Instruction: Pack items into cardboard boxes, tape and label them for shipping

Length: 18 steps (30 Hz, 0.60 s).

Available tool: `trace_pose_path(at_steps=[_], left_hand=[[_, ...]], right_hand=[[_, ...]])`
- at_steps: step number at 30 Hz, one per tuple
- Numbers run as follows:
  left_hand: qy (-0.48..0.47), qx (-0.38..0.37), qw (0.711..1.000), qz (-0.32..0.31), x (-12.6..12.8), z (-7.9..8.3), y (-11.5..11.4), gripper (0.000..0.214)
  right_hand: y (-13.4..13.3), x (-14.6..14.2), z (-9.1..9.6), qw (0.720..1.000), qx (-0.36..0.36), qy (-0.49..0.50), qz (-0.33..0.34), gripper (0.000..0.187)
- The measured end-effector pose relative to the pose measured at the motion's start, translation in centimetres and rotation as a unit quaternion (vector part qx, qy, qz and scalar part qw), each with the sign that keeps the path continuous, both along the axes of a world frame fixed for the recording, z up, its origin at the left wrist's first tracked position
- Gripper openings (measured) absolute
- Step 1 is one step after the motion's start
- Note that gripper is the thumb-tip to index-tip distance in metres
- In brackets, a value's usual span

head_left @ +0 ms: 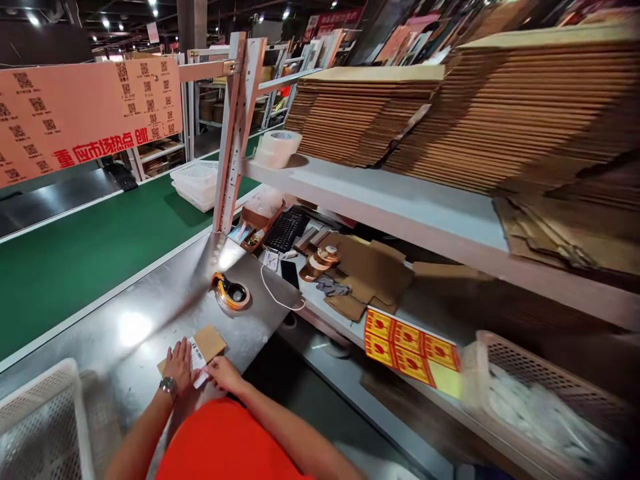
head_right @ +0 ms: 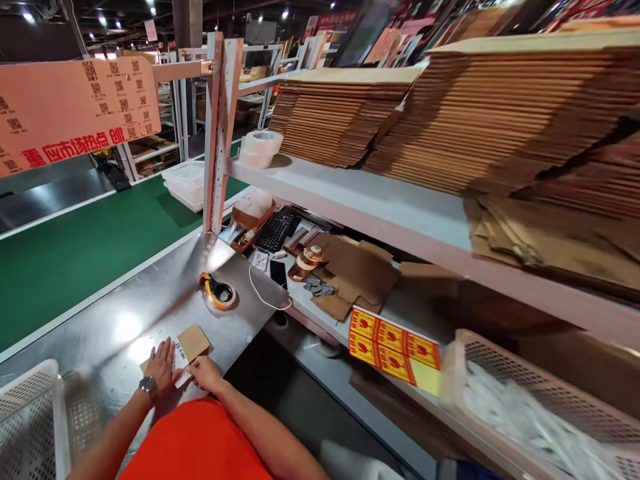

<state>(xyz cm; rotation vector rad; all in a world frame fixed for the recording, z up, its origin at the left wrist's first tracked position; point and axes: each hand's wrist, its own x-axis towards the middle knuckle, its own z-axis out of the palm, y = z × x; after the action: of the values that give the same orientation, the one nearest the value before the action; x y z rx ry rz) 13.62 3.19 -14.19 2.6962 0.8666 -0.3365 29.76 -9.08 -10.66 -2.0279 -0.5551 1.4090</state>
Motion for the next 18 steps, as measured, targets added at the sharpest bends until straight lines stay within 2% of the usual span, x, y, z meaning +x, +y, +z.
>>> trace_pose_path(at_steps=[4, 11, 14, 18], left_hand=[[0.004, 0.0, 0.999, -0.033, -0.8, 0.0, 0.6, 0.091], [0.0, 0.025, 1.0, -0.013, -2.2, 1.1, 0.6, 0.081], [-0.02, 0.029, 0.999, -0.002, -1.2, 1.7, 0.7, 0.08], [0.018, 0.02, 0.999, 0.018, 1.1, 2.6, 0.7, 0.085]], right_hand=[[0.1, 0.0, 0.7, 1.0, 0.007, -0.018, 0.017, 0.036], [0.0, -0.4, 2.3, 0.998, 0.012, -0.051, 0.02, 0.034], [0.2, 0.0, 2.6, 0.998, 0.009, -0.066, 0.001, 0.039], [0.9, 0.5, 2.7, 0.998, 0.001, -0.059, -0.035, 0.043]])
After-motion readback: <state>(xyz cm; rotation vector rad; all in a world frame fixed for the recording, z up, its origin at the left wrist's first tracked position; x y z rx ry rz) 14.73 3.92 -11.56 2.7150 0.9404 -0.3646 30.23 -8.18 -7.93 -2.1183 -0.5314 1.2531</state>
